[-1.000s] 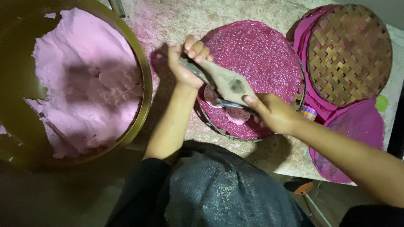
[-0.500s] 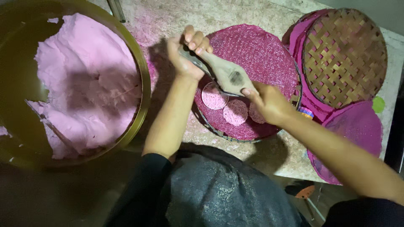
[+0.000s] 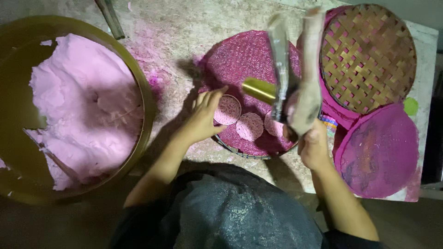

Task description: The person scoops pink paste from a large basin into a handheld wooden mold, presses the mold plunger to form a round disc, and ejects the disc onto a round tray alongside previously formed discs. They repeat this cycle continuously, occasionally repositioning discs on the tray.

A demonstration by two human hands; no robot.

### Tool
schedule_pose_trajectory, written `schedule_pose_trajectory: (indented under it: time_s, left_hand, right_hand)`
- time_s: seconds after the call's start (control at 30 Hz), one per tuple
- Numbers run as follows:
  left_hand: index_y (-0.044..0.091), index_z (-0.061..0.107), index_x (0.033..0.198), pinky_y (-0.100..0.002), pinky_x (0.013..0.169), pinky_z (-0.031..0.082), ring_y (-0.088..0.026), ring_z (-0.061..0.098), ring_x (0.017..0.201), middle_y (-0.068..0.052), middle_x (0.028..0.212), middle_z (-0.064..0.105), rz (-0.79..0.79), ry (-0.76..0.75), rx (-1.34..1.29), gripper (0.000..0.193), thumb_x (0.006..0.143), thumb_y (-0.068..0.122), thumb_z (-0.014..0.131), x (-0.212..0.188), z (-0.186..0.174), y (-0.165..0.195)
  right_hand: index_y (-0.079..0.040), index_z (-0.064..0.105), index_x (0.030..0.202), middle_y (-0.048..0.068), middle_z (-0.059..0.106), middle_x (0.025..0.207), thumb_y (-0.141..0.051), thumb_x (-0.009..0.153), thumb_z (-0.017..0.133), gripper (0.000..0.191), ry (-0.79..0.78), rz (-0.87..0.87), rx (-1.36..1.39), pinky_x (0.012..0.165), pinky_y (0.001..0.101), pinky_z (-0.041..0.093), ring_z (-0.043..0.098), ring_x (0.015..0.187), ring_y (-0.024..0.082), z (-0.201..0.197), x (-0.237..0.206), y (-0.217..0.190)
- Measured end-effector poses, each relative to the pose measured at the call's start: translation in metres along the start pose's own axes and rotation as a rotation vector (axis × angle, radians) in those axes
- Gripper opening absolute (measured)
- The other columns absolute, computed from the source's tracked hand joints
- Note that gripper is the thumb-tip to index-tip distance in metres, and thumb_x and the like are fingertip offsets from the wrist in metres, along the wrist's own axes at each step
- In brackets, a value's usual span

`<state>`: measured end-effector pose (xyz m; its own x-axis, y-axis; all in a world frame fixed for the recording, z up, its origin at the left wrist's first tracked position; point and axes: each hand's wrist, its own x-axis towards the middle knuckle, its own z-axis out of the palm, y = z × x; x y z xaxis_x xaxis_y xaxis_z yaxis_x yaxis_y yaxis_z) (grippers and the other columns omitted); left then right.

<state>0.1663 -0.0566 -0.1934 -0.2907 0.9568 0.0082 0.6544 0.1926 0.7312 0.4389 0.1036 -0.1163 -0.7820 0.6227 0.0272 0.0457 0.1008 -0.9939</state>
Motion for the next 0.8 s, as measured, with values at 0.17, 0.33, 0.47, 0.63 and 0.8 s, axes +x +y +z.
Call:
schedule_pose_trajectory:
  time_s: [0.17, 0.33, 0.47, 0.63, 0.8]
  left_hand:
    - [0.023, 0.014, 0.161, -0.06, 0.121, 0.016, -0.034, 0.03, 0.146, -0.013, 0.155, 0.04, -0.108, -0.121, 0.069, 0.119, 0.071, 0.031, 0.092, 0.004, -0.017, 0.022]
    - [0.023, 0.01, 0.162, -0.062, 0.121, 0.005, -0.037, 0.02, 0.15, -0.012, 0.162, 0.033, -0.16, -0.128, 0.009, 0.122, 0.073, 0.03, 0.093, 0.032, -0.043, 0.031]
    - [0.026, 0.009, 0.162, -0.054, 0.124, 0.016, -0.03, 0.019, 0.152, -0.008, 0.164, 0.031, -0.299, -0.064, 0.005, 0.113, 0.079, 0.034, 0.085, 0.068, -0.043, 0.008]
    - [0.02, 0.011, 0.17, -0.044, 0.121, 0.039, -0.033, 0.03, 0.156, -0.013, 0.17, 0.021, -0.23, 0.3, -0.972, 0.089, 0.093, -0.006, 0.045, 0.069, -0.025, -0.019]
    - [0.015, 0.016, 0.164, -0.039, 0.117, 0.042, -0.032, 0.028, 0.16, -0.015, 0.174, 0.018, -0.188, 0.505, -0.744, 0.079, 0.096, -0.012, 0.047, -0.002, 0.018, -0.01]
  right_hand:
    - [-0.001, 0.053, 0.123, 0.009, 0.059, 0.093, -0.08, 0.095, 0.047, 0.084, 0.143, -0.05, 0.176, 0.066, 0.0345, 0.046, 0.056, 0.076, 0.019, -0.005, -0.027, 0.017]
    - [-0.005, 0.047, 0.134, 0.006, 0.053, 0.108, -0.081, 0.094, 0.047, 0.085, 0.202, -0.008, 0.327, 0.065, 0.0351, 0.04, 0.049, 0.077, 0.017, -0.018, -0.051, 0.027]
    - [-0.004, 0.049, 0.13, 0.007, 0.053, 0.087, -0.081, 0.099, 0.046, 0.083, 0.231, -0.025, 0.397, 0.071, 0.0367, 0.041, 0.05, 0.079, 0.02, -0.023, -0.063, 0.038]
    - [-0.008, 0.047, 0.127, 0.005, 0.05, 0.096, -0.078, 0.098, 0.048, 0.076, 0.319, -0.035, 0.409, 0.07, 0.0377, 0.042, 0.051, 0.08, 0.021, -0.026, -0.082, 0.048]
    - [-0.008, 0.049, 0.128, 0.008, 0.053, 0.096, -0.078, 0.098, 0.045, 0.076, 0.364, -0.011, 0.399, 0.071, 0.0382, 0.042, 0.051, 0.079, 0.022, -0.032, -0.096, 0.054]
